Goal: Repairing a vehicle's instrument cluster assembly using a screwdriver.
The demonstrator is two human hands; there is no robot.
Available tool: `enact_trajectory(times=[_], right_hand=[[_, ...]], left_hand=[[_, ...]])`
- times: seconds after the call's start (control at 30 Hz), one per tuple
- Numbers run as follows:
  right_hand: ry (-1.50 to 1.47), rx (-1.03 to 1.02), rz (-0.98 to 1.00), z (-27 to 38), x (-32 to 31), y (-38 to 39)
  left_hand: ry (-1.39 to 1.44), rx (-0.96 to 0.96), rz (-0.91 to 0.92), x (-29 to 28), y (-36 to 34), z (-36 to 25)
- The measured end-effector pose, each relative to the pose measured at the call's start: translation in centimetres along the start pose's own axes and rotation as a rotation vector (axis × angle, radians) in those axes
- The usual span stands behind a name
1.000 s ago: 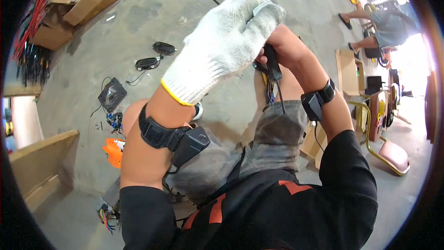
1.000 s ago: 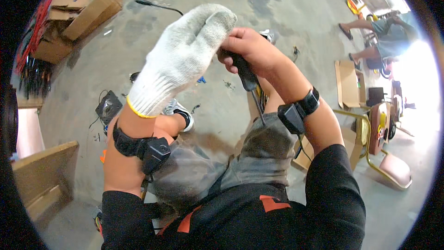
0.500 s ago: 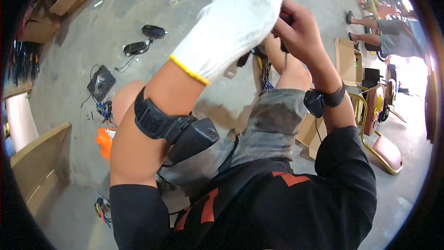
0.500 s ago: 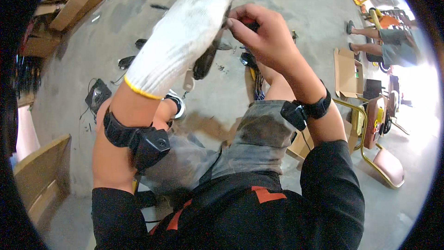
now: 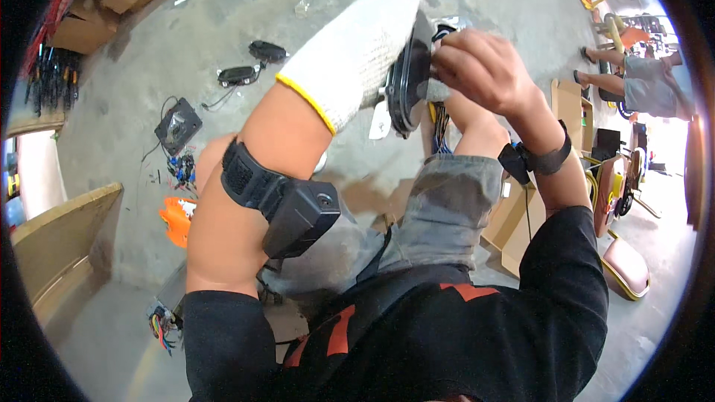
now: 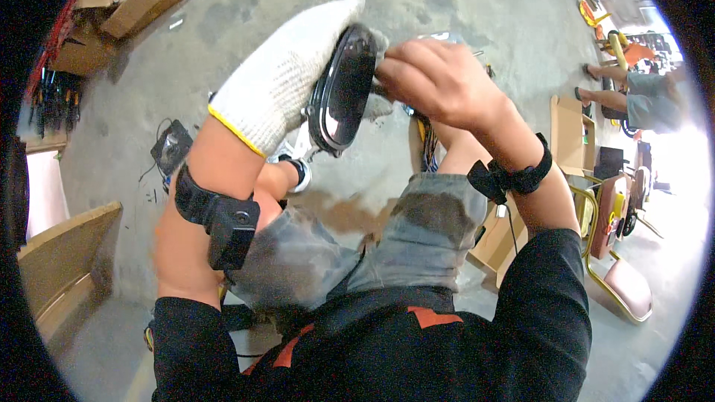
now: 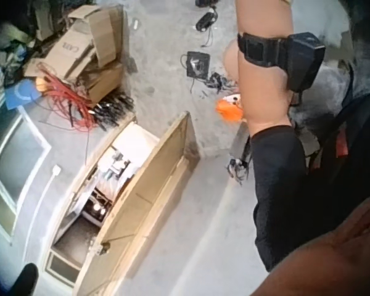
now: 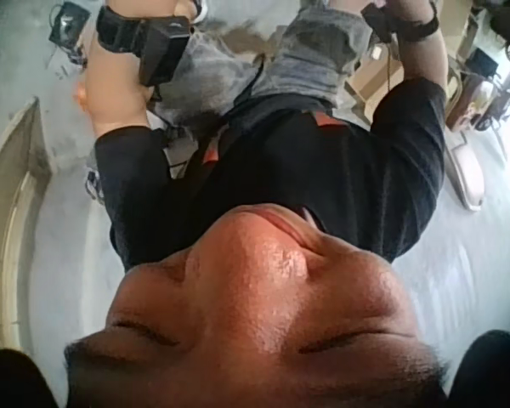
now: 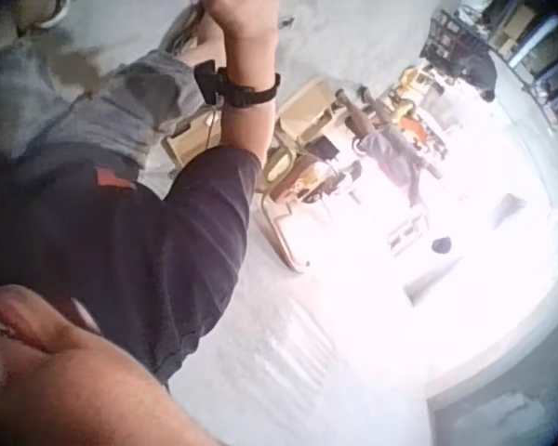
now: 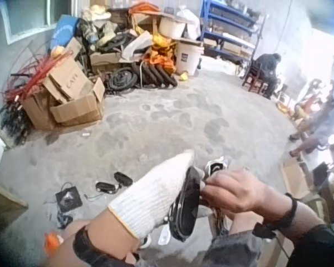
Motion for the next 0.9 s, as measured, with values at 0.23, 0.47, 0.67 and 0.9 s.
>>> enact_trajectory(times=[0.23,0.47,0.67,0.9], right_hand=[[-0.148,0.25,0.085,0.3,-0.4,-0.2],[-1.41,1.042,0.166,0.1,0.5,1.1],[-1.891,0.99,0.094,0.2,1.2,1.5],[-1.49,1.036,0.029,0.5,1.7,1.4]], left_hand=[[1.343,-1.09,0.167,0.8,-1.3,-1.3],[0.863,-0.717,0.198,0.6,-2.7,-2.8],[0.863,-0.581,0.305,-0.7,-2.8,-4.0],[0.821,-0.75,0.405,-0.7,-2.4,-3.6]])
Point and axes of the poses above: each hand's wrist, its own y-axis away from the middle knuckle, its own x-axis out of the palm, z = x × y, the point moved 2 cm from there along -y, towards the middle knuckle, and after that the axes turned 9 degrees about z, right-handed, at the moved point
